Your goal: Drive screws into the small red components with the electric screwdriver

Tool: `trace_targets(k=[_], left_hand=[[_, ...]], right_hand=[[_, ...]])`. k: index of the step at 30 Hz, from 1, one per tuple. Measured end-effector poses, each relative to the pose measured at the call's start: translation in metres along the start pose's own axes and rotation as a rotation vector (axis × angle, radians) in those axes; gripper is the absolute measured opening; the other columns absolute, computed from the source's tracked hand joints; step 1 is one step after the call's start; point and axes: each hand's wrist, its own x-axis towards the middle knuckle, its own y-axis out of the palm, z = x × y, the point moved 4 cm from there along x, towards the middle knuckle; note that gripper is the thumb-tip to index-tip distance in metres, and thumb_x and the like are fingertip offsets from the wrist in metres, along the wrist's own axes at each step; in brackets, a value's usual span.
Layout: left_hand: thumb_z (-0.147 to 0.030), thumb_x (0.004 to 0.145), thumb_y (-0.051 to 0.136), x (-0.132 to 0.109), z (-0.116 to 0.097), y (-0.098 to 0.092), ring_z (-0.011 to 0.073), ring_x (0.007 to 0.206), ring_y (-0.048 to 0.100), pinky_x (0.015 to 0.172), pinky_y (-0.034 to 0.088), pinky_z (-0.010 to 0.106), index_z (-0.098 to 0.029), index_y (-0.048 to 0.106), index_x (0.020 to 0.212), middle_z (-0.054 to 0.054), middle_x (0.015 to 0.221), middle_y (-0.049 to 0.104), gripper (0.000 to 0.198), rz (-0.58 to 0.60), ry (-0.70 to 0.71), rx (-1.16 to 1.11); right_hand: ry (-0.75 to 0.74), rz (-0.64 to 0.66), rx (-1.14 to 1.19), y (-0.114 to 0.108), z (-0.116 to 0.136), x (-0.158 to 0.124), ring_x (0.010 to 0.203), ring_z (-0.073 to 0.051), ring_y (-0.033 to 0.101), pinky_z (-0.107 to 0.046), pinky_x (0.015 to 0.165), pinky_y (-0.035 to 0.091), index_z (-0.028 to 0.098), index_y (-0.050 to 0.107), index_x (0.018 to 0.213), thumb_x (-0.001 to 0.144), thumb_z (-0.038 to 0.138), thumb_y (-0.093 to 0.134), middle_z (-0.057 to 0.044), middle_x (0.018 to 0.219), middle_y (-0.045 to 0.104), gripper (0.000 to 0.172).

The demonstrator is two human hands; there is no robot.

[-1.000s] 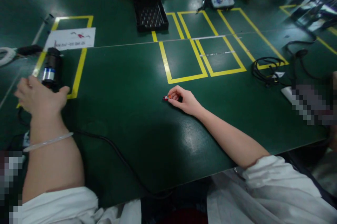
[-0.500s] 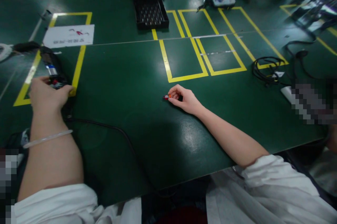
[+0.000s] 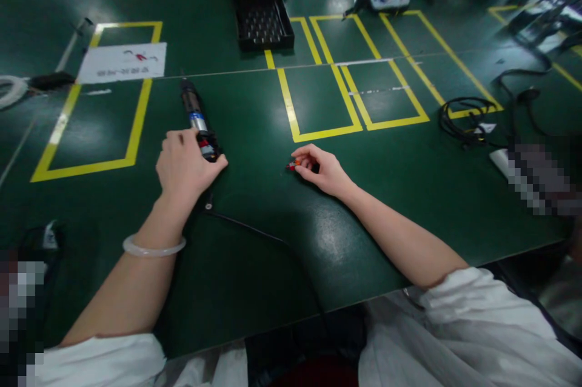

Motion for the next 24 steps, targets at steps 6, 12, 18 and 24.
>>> trace_targets(k=[6, 12, 18, 24], left_hand=[[-0.046, 0.08, 0.07, -0.036, -0.076, 0.015, 0.0447, 0.114, 0.056, 0.091, 0.047, 0.052, -0.013, 0.051, 0.136, 0.024, 0.129, 0.055, 0.068, -0.006, 0.317, 0.001], [-0.046, 0.085, 0.066, -0.061, -0.111, 0.022, 0.0396, 0.107, 0.059, 0.085, 0.048, 0.047, -0.01, 0.05, 0.142, 0.023, 0.127, 0.058, 0.069, 0.007, 0.5, 0.014], [-0.045, 0.087, 0.066, -0.066, -0.112, 0.025, 0.0398, 0.11, 0.059, 0.091, 0.048, 0.048, -0.01, 0.048, 0.145, 0.023, 0.129, 0.057, 0.07, 0.029, 0.515, -0.02], [-0.044, 0.088, 0.066, -0.07, -0.112, 0.024, 0.0369, 0.114, 0.059, 0.097, 0.048, 0.045, -0.011, 0.045, 0.148, 0.021, 0.133, 0.057, 0.072, 0.04, 0.494, -0.012]], right_hand=[[-0.019, -0.046, -0.045, -0.003, 0.002, -0.001, 0.072, -0.014, 0.059, -0.029, 0.068, 0.049, 0.019, 0.063, 0.103, 0.089, 0.022, 0.061, -0.002, 0.085, 0.064, 0.015], [-0.095, -0.026, -0.121, -0.002, 0.005, -0.002, 0.08, -0.016, 0.062, -0.03, 0.074, 0.05, 0.02, 0.061, 0.098, 0.087, 0.019, 0.062, -0.003, 0.092, 0.063, 0.011], [-0.156, 0.04, -0.138, -0.001, 0.006, -0.003, 0.083, -0.017, 0.06, -0.031, 0.077, 0.05, 0.02, 0.061, 0.1, 0.088, 0.015, 0.064, -0.003, 0.094, 0.061, 0.013], [-0.177, 0.04, -0.185, -0.002, 0.007, -0.003, 0.092, -0.02, 0.059, -0.032, 0.082, 0.05, 0.02, 0.066, 0.091, 0.093, 0.018, 0.064, -0.005, 0.096, 0.06, 0.002]])
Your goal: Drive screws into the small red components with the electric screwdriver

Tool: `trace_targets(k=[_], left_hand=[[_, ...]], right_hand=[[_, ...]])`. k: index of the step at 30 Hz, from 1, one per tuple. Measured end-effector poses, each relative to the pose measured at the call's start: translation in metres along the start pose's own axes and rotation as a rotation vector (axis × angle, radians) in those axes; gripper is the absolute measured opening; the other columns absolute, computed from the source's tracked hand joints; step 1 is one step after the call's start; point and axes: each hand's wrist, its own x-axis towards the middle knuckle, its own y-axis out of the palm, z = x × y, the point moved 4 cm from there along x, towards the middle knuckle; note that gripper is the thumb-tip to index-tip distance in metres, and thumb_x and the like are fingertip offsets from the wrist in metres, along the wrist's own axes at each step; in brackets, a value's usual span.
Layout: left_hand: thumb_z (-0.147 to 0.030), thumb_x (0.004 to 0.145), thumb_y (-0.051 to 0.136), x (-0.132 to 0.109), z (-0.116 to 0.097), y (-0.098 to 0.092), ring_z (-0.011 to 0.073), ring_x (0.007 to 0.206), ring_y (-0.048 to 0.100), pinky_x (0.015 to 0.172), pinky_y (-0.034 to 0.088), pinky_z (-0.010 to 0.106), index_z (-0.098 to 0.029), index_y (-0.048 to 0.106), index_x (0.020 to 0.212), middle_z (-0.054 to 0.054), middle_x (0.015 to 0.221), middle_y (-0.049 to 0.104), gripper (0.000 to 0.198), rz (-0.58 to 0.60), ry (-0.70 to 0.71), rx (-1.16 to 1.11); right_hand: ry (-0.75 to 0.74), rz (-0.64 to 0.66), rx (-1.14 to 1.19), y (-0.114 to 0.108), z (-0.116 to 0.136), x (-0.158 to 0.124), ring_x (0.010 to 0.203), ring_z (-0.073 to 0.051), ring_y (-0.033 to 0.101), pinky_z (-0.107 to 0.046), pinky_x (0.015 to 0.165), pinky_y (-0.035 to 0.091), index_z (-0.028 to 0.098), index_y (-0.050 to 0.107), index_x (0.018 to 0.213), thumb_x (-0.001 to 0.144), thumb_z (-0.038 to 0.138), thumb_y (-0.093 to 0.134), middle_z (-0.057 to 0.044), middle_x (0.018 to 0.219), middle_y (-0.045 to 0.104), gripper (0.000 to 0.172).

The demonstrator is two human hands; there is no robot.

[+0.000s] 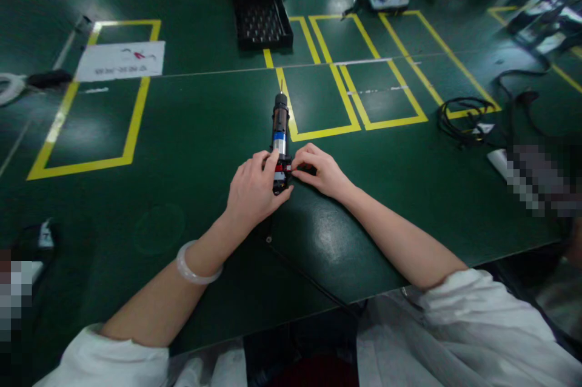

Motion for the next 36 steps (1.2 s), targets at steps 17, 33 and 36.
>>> trace_targets(k=[17, 33, 36], left_hand=[[-0.052, 0.094, 0.057, 0.023, -0.017, -0.009, 0.0391, 0.106, 0.06, 0.099, 0.043, 0.049, -0.009, 0.051, 0.145, 0.021, 0.115, 0.061, 0.066, 0.032, -0.169, 0.114], [-0.066, 0.097, 0.039, 0.002, 0.098, -0.036, 0.0455, 0.116, 0.053, 0.094, 0.046, 0.054, -0.014, 0.042, 0.154, 0.025, 0.13, 0.052, 0.077, 0.154, -0.382, 0.185], [-0.07, 0.096, 0.034, -0.007, 0.144, -0.045, 0.0452, 0.121, 0.05, 0.096, 0.047, 0.056, -0.016, 0.036, 0.157, 0.026, 0.137, 0.048, 0.082, 0.204, -0.489, 0.211]], right_hand=[[0.097, -0.113, 0.102, -0.005, 0.003, -0.004, 0.075, -0.014, 0.065, -0.027, 0.073, 0.051, 0.019, 0.064, 0.094, 0.097, 0.032, 0.058, -0.002, 0.085, 0.072, 0.015], [0.184, -0.026, 0.176, -0.002, -0.003, -0.002, 0.068, -0.012, 0.064, -0.024, 0.067, 0.045, 0.017, 0.065, 0.091, 0.096, 0.031, 0.057, -0.002, 0.082, 0.075, 0.017], [0.18, -0.012, 0.166, -0.002, -0.002, -0.002, 0.069, -0.012, 0.063, -0.024, 0.067, 0.044, 0.017, 0.065, 0.091, 0.096, 0.03, 0.057, -0.002, 0.081, 0.074, 0.016]])
